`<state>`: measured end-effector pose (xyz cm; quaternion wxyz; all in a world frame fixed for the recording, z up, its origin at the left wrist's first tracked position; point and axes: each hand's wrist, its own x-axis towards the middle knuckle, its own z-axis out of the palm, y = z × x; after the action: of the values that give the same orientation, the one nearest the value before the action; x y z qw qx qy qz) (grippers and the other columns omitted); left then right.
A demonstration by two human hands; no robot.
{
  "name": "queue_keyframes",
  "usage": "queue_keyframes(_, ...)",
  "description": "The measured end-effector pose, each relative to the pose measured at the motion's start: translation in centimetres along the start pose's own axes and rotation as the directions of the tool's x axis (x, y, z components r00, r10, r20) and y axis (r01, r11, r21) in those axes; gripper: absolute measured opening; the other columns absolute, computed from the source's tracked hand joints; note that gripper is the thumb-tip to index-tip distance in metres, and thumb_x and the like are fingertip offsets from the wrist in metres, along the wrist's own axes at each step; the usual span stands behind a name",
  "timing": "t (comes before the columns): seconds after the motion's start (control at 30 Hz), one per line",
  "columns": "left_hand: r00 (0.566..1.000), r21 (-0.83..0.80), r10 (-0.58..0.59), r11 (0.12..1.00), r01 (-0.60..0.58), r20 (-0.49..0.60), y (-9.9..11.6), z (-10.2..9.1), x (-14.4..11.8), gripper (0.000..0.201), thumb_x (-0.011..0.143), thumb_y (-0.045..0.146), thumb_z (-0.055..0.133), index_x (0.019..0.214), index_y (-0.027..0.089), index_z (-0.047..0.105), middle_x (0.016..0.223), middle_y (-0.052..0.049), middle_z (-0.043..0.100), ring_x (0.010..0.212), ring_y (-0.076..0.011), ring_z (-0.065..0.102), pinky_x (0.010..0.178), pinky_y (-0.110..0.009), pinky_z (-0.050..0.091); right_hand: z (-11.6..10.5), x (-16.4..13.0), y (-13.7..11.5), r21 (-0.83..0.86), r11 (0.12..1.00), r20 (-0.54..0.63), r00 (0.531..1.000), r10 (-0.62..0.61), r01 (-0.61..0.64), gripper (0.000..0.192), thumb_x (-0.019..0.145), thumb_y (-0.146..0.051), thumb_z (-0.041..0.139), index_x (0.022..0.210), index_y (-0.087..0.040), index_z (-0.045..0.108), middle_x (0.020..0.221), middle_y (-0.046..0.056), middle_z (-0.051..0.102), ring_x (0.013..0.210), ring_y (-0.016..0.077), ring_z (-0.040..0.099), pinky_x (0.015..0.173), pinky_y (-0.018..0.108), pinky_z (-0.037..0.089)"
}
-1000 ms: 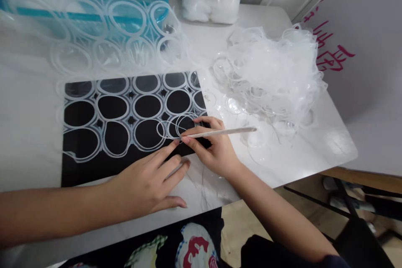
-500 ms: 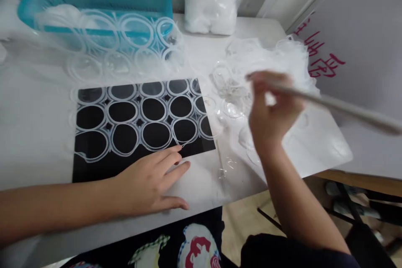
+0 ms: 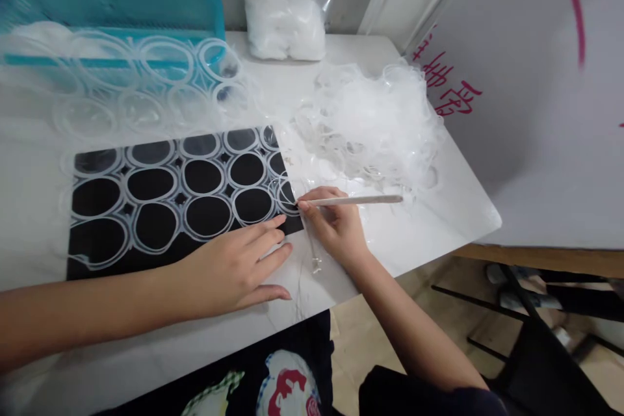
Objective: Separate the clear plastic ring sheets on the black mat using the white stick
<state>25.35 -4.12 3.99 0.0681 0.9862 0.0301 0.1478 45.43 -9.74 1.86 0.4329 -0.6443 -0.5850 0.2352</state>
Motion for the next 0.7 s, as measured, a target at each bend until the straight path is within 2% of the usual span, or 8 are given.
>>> queue_keyframes(0.17,1.000,0.032,-0.016,0.999,0.016,0.006,0.1,0.8,0.9,0.059,0.086,0.061,0.051,0.099,0.006,0.064,0.100,-0.017,0.066,0.109,-0.0325,0.058,0.096,-0.039,0.045,-0.2,-0.2,0.2,-0.055,0.997,0.041,0.998,-0.048,0.050,0.011,0.088,-0.028,0.060,0.086,-0.024,0.070,0.086,0.003,0.072,0.097,0.0234,0.063,0.089,0.044,0.049)
queue_keyframes(0.5,0.998,0.038,-0.017,0.999,0.014,0.058,-0.2,1.2,1.4,0.058,0.089,0.061,0.046,0.105,0.007,0.062,0.103,-0.017,0.065,0.113,-0.0313,0.055,0.095,-0.039,0.045,-0.2,0.0,0.2,-0.114,0.990,0.082,0.994,-0.070,0.079,0.011,0.090,-0.026,0.058,0.087,-0.025,0.069,0.087,0.003,0.072,0.100,0.0247,0.061,0.089,0.047,0.048)
queue_keyframes(0.6,0.998,0.011,-0.037,0.999,0.037,0.048,-0.2,1.5,1.4,0.062,0.090,0.062,0.044,0.109,0.006,0.061,0.106,-0.019,0.063,0.109,-0.0313,0.057,0.090,-0.040,0.047,-0.2,-0.1,0.3,-0.157,0.976,0.080,0.987,-0.139,0.150,0.012,0.090,-0.022,0.057,0.089,-0.025,0.068,0.089,0.003,0.073,0.102,0.0244,0.062,0.091,0.047,0.049)
queue_keyframes(0.7,0.997,-0.057,-0.067,0.996,0.069,0.041,-0.3,1.8,1.3,0.068,0.087,0.065,0.045,0.111,0.003,0.060,0.104,-0.020,0.062,0.101,-0.0311,0.059,0.088,-0.040,0.049,0.0,-0.8,0.1,-0.260,0.921,0.131,0.955,-0.266,0.292,0.018,0.090,-0.015,0.055,0.099,-0.026,0.067,0.102,0.003,0.073,0.116,0.0261,0.057,0.100,0.048,0.044)
